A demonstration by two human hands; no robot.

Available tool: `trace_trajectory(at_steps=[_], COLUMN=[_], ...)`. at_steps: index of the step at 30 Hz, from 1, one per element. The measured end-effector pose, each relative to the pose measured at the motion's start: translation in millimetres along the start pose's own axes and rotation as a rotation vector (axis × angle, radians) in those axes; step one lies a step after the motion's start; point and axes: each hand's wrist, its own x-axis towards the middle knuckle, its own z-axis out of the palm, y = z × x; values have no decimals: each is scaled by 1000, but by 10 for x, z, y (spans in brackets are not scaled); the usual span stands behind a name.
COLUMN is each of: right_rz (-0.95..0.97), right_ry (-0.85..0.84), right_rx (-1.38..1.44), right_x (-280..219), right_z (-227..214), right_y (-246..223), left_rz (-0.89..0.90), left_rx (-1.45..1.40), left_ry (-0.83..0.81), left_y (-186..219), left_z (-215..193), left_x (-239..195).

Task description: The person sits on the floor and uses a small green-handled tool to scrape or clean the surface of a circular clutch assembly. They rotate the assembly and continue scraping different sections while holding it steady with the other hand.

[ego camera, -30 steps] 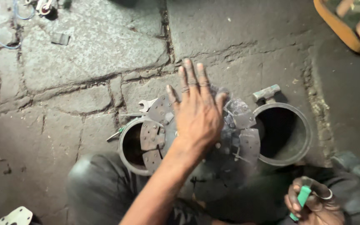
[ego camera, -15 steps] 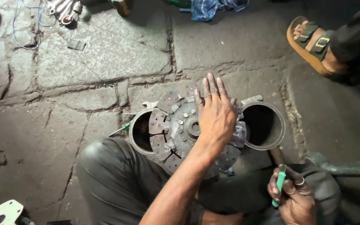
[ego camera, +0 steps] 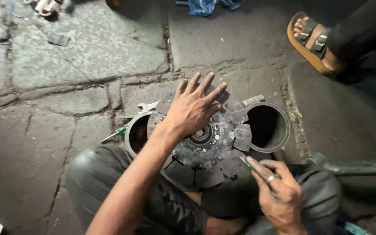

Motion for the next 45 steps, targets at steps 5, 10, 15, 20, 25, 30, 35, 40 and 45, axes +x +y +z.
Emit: trace_trajectory(at_steps=[5,10,15,20,25,30,35,40,45], right_rz=[-115,-150,-75,0,72,73,99,124,136], right_ry=[-84,-84,-175,-225,-243,-227,-227,-205,-194], right_rx=[-108,-250,-378,-443,-490,-479,-505,-526,-533], right_x=[183,114,78,86,54,42,57,18,30], right_z=[160,314,346,365,383,361,371,374,367], right_y=[-256,-347,-479,-619,-685,-711,-786,-775,-708], left_rz=[14,20,22,21,21,12,17,20,1], left_rx=[-39,-53,-69,-68,-79,-107,-127,-123,-139], left_ry=[52,100,128,147,144,149,173,162,153], left_y=[-65,-113,-149,-161,-139,-141,-162,-155,-161], left_z=[-15,59,103,76,84,55,-2,43,71], left_x=[-41,-42,-53,-89,-85,-63,-72,-97,-77])
